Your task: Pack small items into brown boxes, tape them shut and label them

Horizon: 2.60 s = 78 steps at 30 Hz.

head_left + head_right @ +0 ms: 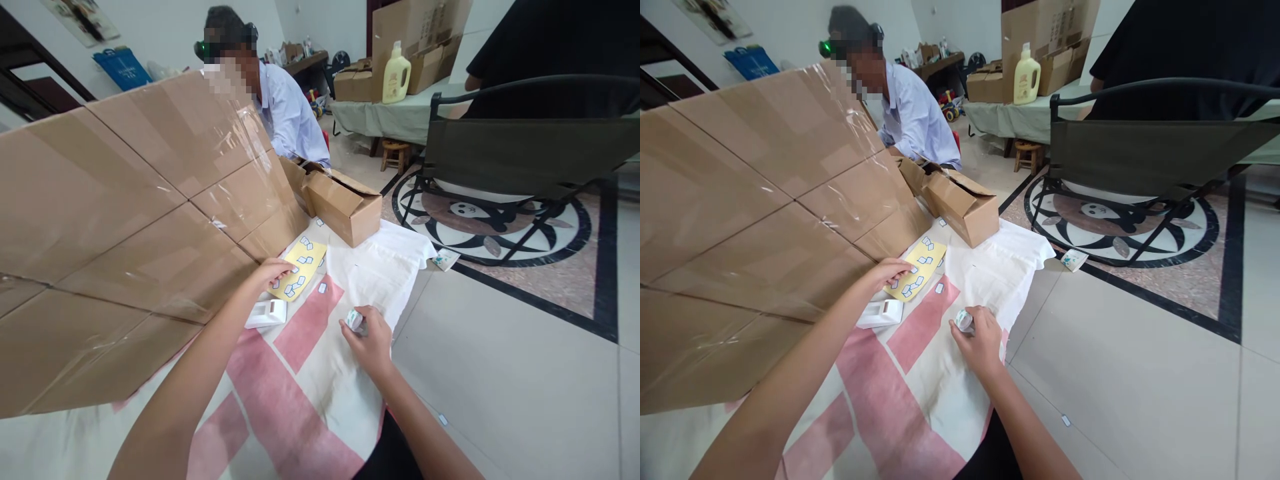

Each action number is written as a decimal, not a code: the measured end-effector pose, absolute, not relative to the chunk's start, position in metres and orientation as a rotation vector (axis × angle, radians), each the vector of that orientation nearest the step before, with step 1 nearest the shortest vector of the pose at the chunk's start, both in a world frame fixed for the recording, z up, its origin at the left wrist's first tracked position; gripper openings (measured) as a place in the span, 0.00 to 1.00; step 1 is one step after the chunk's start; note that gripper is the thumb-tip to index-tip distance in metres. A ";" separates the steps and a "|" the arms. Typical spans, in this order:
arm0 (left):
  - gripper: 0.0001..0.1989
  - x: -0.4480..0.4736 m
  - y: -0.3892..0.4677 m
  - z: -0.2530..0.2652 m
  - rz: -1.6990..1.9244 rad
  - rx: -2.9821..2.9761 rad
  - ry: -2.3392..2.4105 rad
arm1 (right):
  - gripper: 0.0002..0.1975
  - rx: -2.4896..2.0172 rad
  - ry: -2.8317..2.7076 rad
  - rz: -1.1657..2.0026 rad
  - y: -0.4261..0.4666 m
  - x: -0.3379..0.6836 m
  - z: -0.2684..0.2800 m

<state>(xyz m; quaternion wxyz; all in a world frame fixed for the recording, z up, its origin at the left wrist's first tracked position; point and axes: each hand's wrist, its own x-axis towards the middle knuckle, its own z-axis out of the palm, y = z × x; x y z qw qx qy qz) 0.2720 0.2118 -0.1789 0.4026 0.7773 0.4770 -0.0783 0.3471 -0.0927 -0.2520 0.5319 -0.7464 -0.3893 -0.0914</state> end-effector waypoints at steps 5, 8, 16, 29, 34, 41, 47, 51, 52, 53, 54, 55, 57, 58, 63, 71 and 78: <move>0.15 0.276 0.209 -0.187 -0.170 2.195 1.287 | 0.09 -1.789 -0.928 -0.222 -0.092 0.348 -0.251; 0.16 0.280 0.205 -0.185 -0.118 2.359 1.343 | 0.09 -1.784 -0.932 -0.219 -0.092 0.347 -0.252; 0.16 0.269 0.208 -0.161 -0.062 2.540 1.246 | 0.10 -1.790 -0.921 -0.202 -0.092 0.346 -0.252; 0.13 0.256 0.198 -0.165 -0.294 2.737 0.784 | 0.10 -1.805 -0.921 -0.188 -0.093 0.347 -0.252; 0.14 0.264 0.181 -0.153 -0.125 2.781 0.864 | 0.10 -1.829 -0.915 -0.180 -0.093 0.347 -0.252; 0.18 0.280 0.129 -0.173 -0.023 2.713 0.697 | 0.11 -1.830 -0.935 -0.167 -0.093 0.347 -0.252; 0.10 0.290 0.130 -0.184 -0.133 2.604 0.573 | 0.11 -1.823 -0.941 -0.183 -0.092 0.347 -0.251; 0.12 0.289 0.146 -0.181 -0.142 2.541 0.569 | 0.11 -1.807 -0.939 -0.195 -0.091 0.347 -0.252; 0.12 0.288 0.153 -0.180 -0.128 2.523 0.597 | 0.11 -1.804 -0.937 -0.191 -0.092 0.347 -0.252; 0.13 0.287 0.163 -0.178 -0.110 2.505 0.638 | 0.10 -1.804 -0.934 -0.187 -0.092 0.347 -0.252; 0.13 0.285 0.174 -0.177 -0.096 2.485 0.685 | 0.10 -1.804 -0.931 -0.185 -0.092 0.347 -0.252; 0.14 0.284 0.186 -0.175 -0.089 2.465 0.736 | 0.10 -1.806 -0.929 -0.184 -0.092 0.347 -0.251; 0.15 0.283 0.210 -0.173 -0.106 2.426 0.831 | 0.10 -1.809 -0.927 -0.184 -0.093 0.346 -0.251; 0.15 0.283 0.221 -0.173 -0.123 2.410 0.873 | 0.10 -1.809 -0.925 -0.185 -0.093 0.346 -0.251; 0.14 0.289 0.254 -0.178 -0.232 2.424 1.053 | 0.10 -1.800 -0.923 -0.190 -0.092 0.346 -0.252; 0.14 0.291 0.244 -0.172 -0.453 2.609 1.294 | 0.10 -1.778 -0.921 -0.202 -0.092 0.347 -0.252; 0.14 0.316 0.201 -0.159 -0.310 2.786 1.121 | 0.10 -1.782 -0.933 -0.211 -0.093 0.347 -0.251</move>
